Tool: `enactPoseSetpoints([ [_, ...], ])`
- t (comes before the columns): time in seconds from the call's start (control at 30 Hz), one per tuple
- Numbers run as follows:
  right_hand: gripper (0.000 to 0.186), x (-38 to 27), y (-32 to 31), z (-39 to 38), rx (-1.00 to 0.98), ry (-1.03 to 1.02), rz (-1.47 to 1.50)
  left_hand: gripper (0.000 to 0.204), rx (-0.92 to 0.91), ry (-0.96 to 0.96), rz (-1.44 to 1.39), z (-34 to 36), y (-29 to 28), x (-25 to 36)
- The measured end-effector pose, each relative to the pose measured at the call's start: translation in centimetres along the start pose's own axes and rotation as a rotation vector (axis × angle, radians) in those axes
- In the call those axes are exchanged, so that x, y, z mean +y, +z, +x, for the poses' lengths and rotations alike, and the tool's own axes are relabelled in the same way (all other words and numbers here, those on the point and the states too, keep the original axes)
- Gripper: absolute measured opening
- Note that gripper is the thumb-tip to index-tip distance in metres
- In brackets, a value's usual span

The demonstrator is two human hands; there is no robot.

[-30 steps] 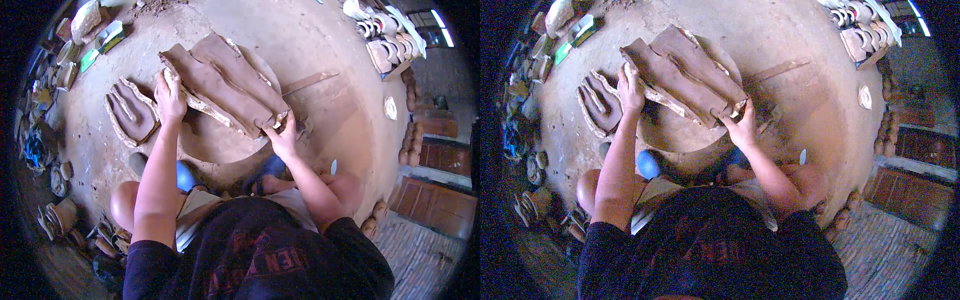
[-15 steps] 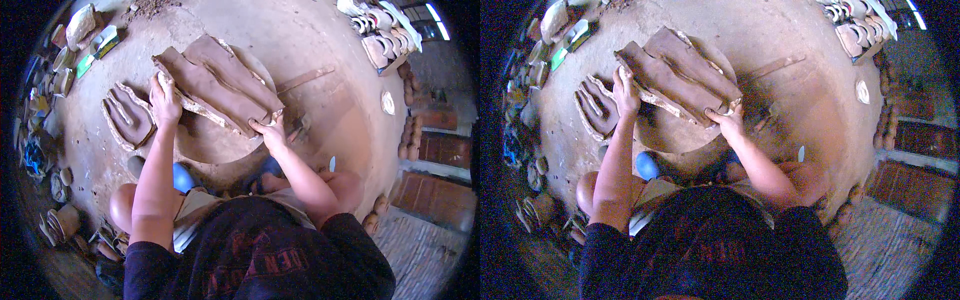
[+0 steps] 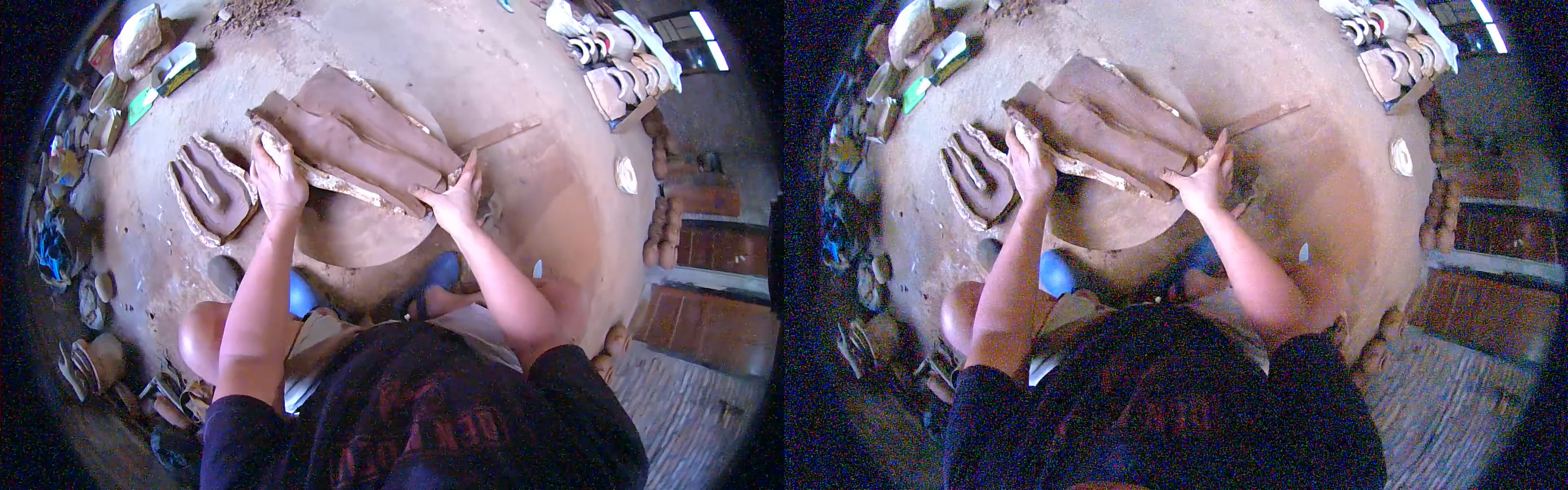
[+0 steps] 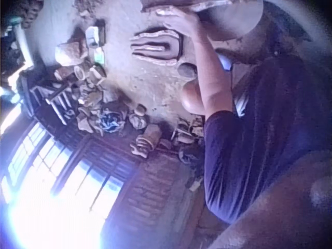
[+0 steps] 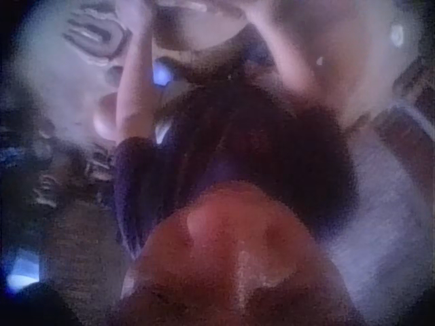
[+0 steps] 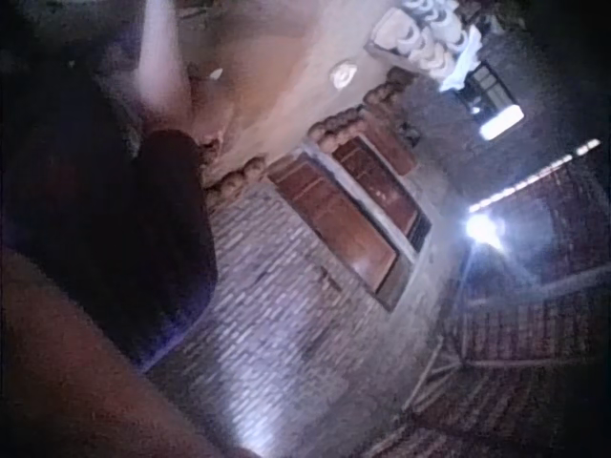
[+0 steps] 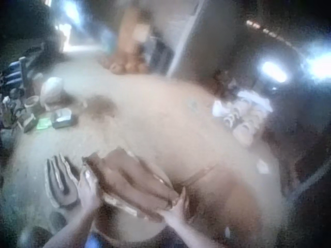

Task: The person lines a mold with clay and presses the clay into the mold by hand.

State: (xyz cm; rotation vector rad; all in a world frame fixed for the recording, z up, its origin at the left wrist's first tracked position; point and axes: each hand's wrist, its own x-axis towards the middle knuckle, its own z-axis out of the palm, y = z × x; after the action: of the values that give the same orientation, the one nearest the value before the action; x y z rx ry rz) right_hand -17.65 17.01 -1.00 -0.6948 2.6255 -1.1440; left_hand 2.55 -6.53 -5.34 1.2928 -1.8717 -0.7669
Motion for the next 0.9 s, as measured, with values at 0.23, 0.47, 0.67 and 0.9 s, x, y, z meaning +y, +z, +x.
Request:
enactPoseSetpoints([
  [0.23, 0.152, -0.9, 0.1, 1.6, -0.075, 0.053, -0.222, 0.063, -0.040, -0.055, -0.050, -1.4, -0.6, 0.5],
  [0.47, 0.149, -3.0, 0.4, 4.0, -0.157, 0.049, -0.313, 0.067, 0.029, -0.095, -0.051, -2.3, -0.2, -1.0],
  [0.67, 0.153, -8.0, 1.1, 3.4, -0.214, -0.015, -0.611, 0.067, 0.127, -0.128, -0.053, -3.8, -1.2, -1.9],
  [0.9, 0.148, -9.8, 2.0, 3.6, -0.230, -0.073, -0.699, 0.063, 0.095, -0.091, -0.036, -3.0, -2.4, -2.1],
])
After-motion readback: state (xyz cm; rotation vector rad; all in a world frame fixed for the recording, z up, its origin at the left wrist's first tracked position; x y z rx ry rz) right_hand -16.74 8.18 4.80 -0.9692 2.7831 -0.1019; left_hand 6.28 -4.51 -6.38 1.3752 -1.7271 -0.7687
